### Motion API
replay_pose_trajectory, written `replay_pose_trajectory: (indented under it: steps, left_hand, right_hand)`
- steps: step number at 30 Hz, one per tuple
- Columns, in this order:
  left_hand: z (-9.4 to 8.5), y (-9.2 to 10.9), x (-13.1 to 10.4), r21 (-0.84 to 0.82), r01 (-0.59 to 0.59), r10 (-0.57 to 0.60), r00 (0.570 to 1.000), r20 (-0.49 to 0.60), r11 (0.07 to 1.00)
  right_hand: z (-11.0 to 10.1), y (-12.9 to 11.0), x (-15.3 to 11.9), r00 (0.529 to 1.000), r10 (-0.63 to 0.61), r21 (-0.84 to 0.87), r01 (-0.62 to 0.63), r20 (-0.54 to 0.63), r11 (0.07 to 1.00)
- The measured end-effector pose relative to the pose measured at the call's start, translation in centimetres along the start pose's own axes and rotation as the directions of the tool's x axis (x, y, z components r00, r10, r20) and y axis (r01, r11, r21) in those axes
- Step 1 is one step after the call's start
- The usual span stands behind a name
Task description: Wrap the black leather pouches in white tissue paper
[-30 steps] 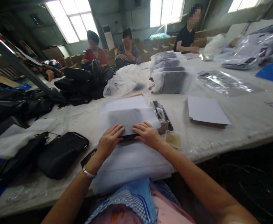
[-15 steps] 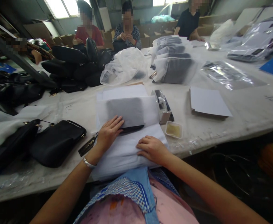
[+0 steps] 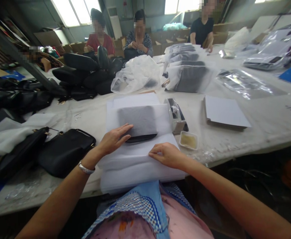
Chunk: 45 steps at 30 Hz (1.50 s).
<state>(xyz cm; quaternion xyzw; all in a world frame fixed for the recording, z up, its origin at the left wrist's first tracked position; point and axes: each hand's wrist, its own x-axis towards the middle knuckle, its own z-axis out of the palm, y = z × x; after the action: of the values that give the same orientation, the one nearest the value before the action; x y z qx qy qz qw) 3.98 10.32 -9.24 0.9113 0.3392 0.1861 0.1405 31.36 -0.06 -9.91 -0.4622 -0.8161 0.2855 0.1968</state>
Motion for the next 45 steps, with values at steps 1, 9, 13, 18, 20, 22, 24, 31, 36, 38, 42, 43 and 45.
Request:
replay_pose_trajectory:
  steps: [1, 9, 13, 18, 20, 22, 24, 31, 36, 38, 42, 43, 45]
  left_hand:
    - [-0.3, 0.0, 0.1, -0.012, 0.007, -0.007, 1.0, 0.027, 1.0]
    - [-1.7, 0.6, 0.4, -0.038, 0.025, -0.017, 0.98, 0.199, 0.999]
    - [-2.8, 0.9, 0.3, -0.073, 0.022, 0.003, 0.95, 0.312, 0.997]
    - [-3.5, 1.2, 0.2, -0.051, -0.027, 0.044, 0.935, 0.351, 0.998]
    - [-3.1, 1.5, 0.1, 0.014, -0.032, 0.026, 0.95, 0.311, 0.999]
    - [-2.3, 1.7, -0.1, 0.089, -0.009, -0.013, 0.971, 0.239, 0.996]
    - [-1.4, 1.7, -0.3, 0.156, -0.005, -0.021, 0.986, 0.168, 0.988]
    - [0.5, 0.4, -1.0, 0.379, -0.151, 0.16, 0.987, 0.008, 0.913]
    - [0.2, 0.0, -0.9, 0.329, -0.105, 0.115, 0.993, -0.012, 0.938]
    - [-0.2, 0.1, -0.6, 0.323, -0.053, 0.059, 0.998, -0.009, 0.945]
    - [-0.8, 0.3, 0.0, 0.338, 0.067, -0.056, 0.998, -0.043, 0.939]
    - [-0.9, 0.3, 0.2, 0.337, 0.098, -0.083, 0.995, -0.056, 0.936]
    - [-0.9, 0.2, 0.6, 0.329, 0.151, -0.13, 0.988, -0.086, 0.932]
  right_hand:
    - [0.0, 0.0, 0.1, 1.0, 0.011, -0.008, -0.011, 0.029, 1.0]
    - [0.4, -0.1, 0.4, 0.994, 0.109, -0.026, -0.109, -0.014, 0.994]
    - [-0.3, -0.4, 0.8, 0.986, 0.095, -0.061, -0.105, -0.14, 0.993]
    - [-1.9, -1.0, 1.6, 0.94, 0.034, -0.258, -0.127, -0.338, 0.958]
    - [-2.2, -1.2, 2.0, 0.932, -0.013, -0.351, -0.124, -0.362, 0.928]
    - [-2.0, -1.3, 2.3, 0.927, -0.076, -0.415, -0.089, -0.366, 0.905]
    - [-1.5, -1.2, 2.6, 0.924, -0.146, -0.46, -0.035, -0.353, 0.887]
    - [-0.5, 1.1, 5.1, 0.908, -0.312, -0.584, 0.096, -0.28, 0.806]
    - [-1.8, 2.0, 6.2, 0.966, -0.064, -0.504, -0.074, -0.251, 0.86]
    - [-2.2, 1.9, 6.5, 0.967, 0.041, -0.502, -0.168, -0.253, 0.848]
    - [-2.8, 2.0, 7.3, 0.954, 0.114, -0.501, -0.245, -0.277, 0.83]
    - [-2.9, 2.0, 7.5, 0.95, 0.12, -0.494, -0.255, -0.288, 0.831]
    - [-3.0, 2.2, 7.7, 0.94, 0.125, -0.478, -0.273, -0.318, 0.835]
